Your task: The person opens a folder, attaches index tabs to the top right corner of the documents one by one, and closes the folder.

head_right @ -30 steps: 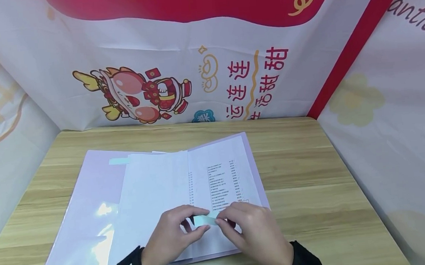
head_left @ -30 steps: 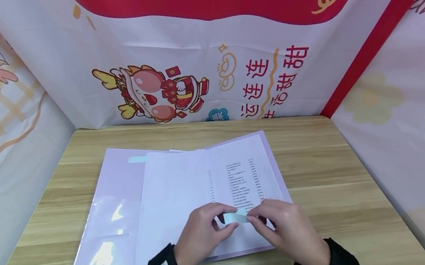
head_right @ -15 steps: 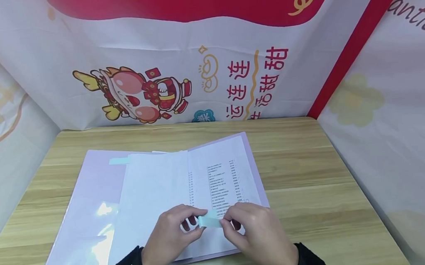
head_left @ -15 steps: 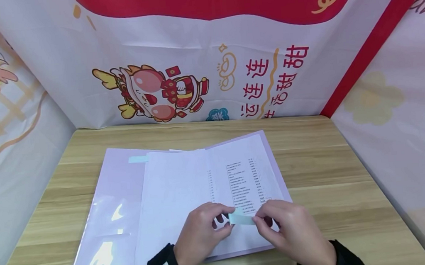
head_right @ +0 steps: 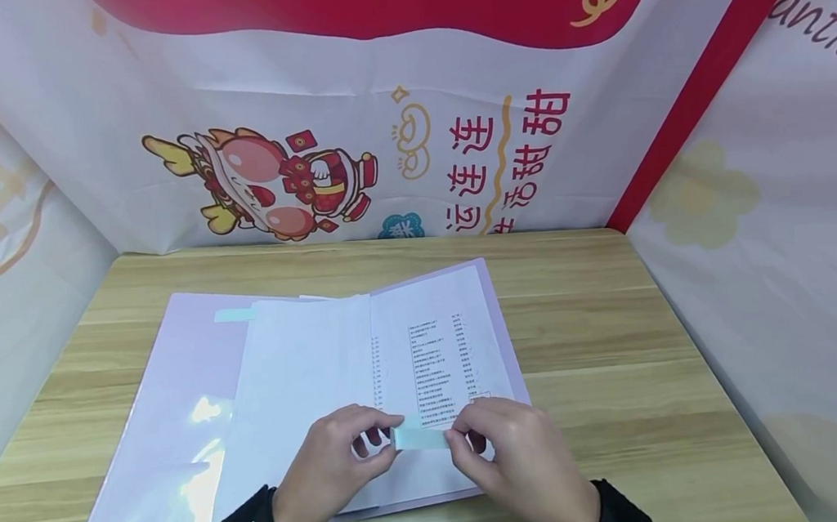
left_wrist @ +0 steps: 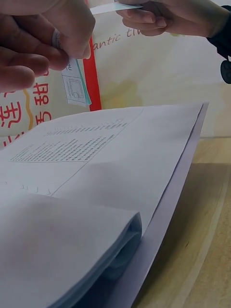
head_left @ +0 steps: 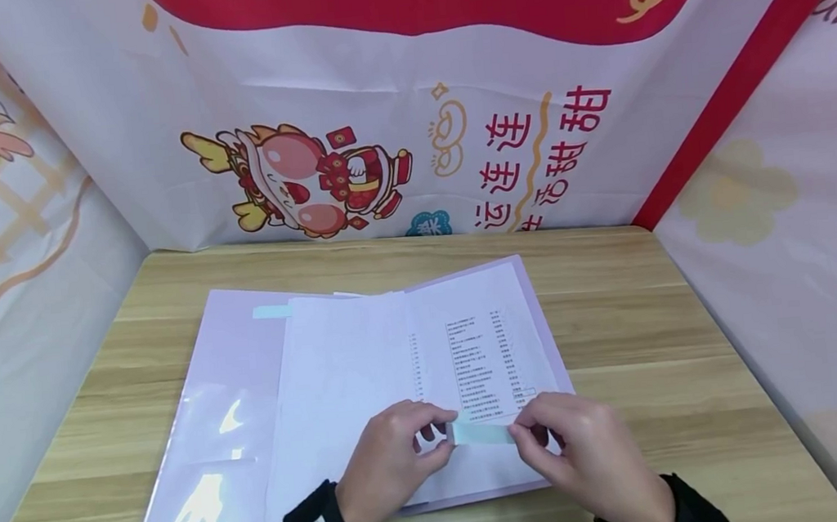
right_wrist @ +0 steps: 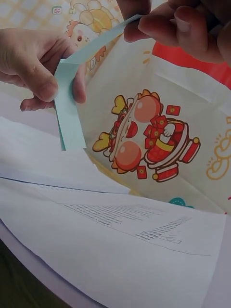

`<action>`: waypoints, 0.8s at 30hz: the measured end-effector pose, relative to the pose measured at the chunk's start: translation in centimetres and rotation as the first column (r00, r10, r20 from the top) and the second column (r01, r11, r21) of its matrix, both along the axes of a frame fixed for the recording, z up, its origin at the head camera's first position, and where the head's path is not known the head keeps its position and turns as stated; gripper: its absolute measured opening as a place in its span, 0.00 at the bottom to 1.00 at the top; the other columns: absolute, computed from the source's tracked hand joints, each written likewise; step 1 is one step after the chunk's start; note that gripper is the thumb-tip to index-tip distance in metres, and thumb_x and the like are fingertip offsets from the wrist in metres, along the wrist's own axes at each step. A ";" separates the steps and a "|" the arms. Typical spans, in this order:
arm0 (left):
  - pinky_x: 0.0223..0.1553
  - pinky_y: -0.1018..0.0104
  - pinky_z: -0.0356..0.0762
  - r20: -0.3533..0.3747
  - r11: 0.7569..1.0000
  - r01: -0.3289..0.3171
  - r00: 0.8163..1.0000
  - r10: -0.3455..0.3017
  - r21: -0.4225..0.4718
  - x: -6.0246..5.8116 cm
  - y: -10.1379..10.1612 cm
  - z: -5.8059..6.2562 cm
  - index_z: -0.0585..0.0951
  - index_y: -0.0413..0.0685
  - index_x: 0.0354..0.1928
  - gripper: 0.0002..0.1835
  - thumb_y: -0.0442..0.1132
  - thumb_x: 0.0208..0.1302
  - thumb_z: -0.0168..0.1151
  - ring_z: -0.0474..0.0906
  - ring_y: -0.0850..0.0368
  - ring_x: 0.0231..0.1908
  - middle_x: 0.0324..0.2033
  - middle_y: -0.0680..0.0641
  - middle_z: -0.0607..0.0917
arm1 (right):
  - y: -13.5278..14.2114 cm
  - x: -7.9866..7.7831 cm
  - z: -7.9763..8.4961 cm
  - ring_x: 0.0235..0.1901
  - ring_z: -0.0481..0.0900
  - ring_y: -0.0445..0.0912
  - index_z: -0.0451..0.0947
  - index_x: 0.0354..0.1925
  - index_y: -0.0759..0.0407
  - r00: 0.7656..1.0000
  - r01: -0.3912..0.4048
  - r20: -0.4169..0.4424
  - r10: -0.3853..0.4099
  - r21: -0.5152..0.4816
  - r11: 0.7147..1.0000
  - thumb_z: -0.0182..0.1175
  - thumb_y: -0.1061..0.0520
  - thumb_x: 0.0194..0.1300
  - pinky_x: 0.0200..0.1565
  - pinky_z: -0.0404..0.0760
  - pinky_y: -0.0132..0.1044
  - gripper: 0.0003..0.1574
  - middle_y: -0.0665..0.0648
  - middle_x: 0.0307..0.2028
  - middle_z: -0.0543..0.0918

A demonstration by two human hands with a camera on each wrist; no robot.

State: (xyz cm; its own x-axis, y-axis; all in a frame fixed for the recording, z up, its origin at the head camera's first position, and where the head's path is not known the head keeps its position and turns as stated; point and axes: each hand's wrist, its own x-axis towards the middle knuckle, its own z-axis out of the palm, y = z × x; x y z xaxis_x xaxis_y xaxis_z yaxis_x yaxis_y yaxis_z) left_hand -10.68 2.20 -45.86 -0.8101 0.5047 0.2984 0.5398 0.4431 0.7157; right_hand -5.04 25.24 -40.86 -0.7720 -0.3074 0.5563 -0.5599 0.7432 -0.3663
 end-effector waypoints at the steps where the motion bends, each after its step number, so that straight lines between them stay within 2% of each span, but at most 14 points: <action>1: 0.28 0.75 0.77 0.008 1.000 0.001 1.000 -0.001 -0.008 0.0 -0.1 0.0 0.90 0.45 0.42 0.11 0.31 0.54 0.76 0.76 0.68 0.29 0.31 0.54 0.88 | 0.0 0.0 0.0 0.23 0.66 0.28 0.78 0.25 0.43 1.000 0.001 0.001 -0.001 0.001 1.000 0.71 0.65 0.52 0.24 0.64 0.17 0.16 0.35 0.24 0.74; 7: 0.28 0.74 0.75 0.085 0.999 0.005 0.996 -0.001 -0.049 0.0 -0.6 0.1 0.90 0.47 0.43 0.11 0.35 0.57 0.77 0.73 0.66 0.28 0.31 0.55 0.86 | 0.4 0.0 0.3 0.23 0.66 0.28 0.77 0.25 0.43 0.999 0.022 0.033 -0.022 -0.001 1.000 0.71 0.66 0.53 0.25 0.64 0.17 0.17 0.35 0.24 0.72; 10: 0.27 0.74 0.75 0.157 0.999 0.032 0.987 -0.028 -0.024 0.1 -1.0 0.2 0.90 0.49 0.44 0.11 0.34 0.58 0.75 0.73 0.66 0.27 0.34 0.55 0.86 | 0.8 0.0 0.6 0.23 0.65 0.29 0.77 0.25 0.44 0.997 0.045 0.068 -0.046 0.006 0.999 0.72 0.66 0.53 0.25 0.64 0.18 0.17 0.35 0.24 0.71; 14: 0.27 0.72 0.77 0.253 0.993 0.101 0.961 -0.112 0.055 0.6 -1.6 -0.1 0.88 0.50 0.41 0.10 0.30 0.58 0.73 0.74 0.68 0.27 0.36 0.54 0.87 | 1.5 -0.3 0.8 0.22 0.66 0.30 0.79 0.26 0.46 0.992 0.078 0.094 -0.080 0.023 0.997 0.72 0.66 0.54 0.25 0.65 0.18 0.16 0.36 0.23 0.71; 17: 0.27 0.73 0.77 0.295 0.983 0.163 0.938 -0.182 0.091 1.3 -1.8 -0.6 0.87 0.51 0.40 0.10 0.30 0.57 0.72 0.74 0.71 0.26 0.30 0.59 0.85 | 2.0 -0.5 0.7 0.22 0.65 0.30 0.79 0.25 0.46 0.991 0.095 0.087 -0.098 0.032 0.995 0.72 0.66 0.54 0.25 0.64 0.19 0.16 0.36 0.23 0.71; 21: 0.27 0.75 0.74 0.317 0.967 0.248 0.914 -0.253 0.059 2.3 -1.8 -1.2 0.86 0.53 0.45 0.13 0.33 0.58 0.73 0.71 0.73 0.24 0.23 0.65 0.75 | 2.6 -0.8 0.4 0.21 0.64 0.31 0.79 0.25 0.46 0.986 0.133 0.095 -0.137 0.044 0.990 0.72 0.66 0.54 0.24 0.63 0.20 0.16 0.36 0.22 0.70; 24: 0.28 0.76 0.73 0.354 0.959 0.281 0.896 -0.270 0.020 2.9 -1.5 -1.6 0.86 0.54 0.46 0.14 0.35 0.59 0.73 0.71 0.75 0.23 0.20 0.66 0.72 | 2.8 -1.0 0.2 0.21 0.64 0.31 0.79 0.25 0.46 0.977 0.167 0.120 -0.174 0.061 0.984 0.72 0.65 0.55 0.24 0.64 0.22 0.16 0.36 0.21 0.69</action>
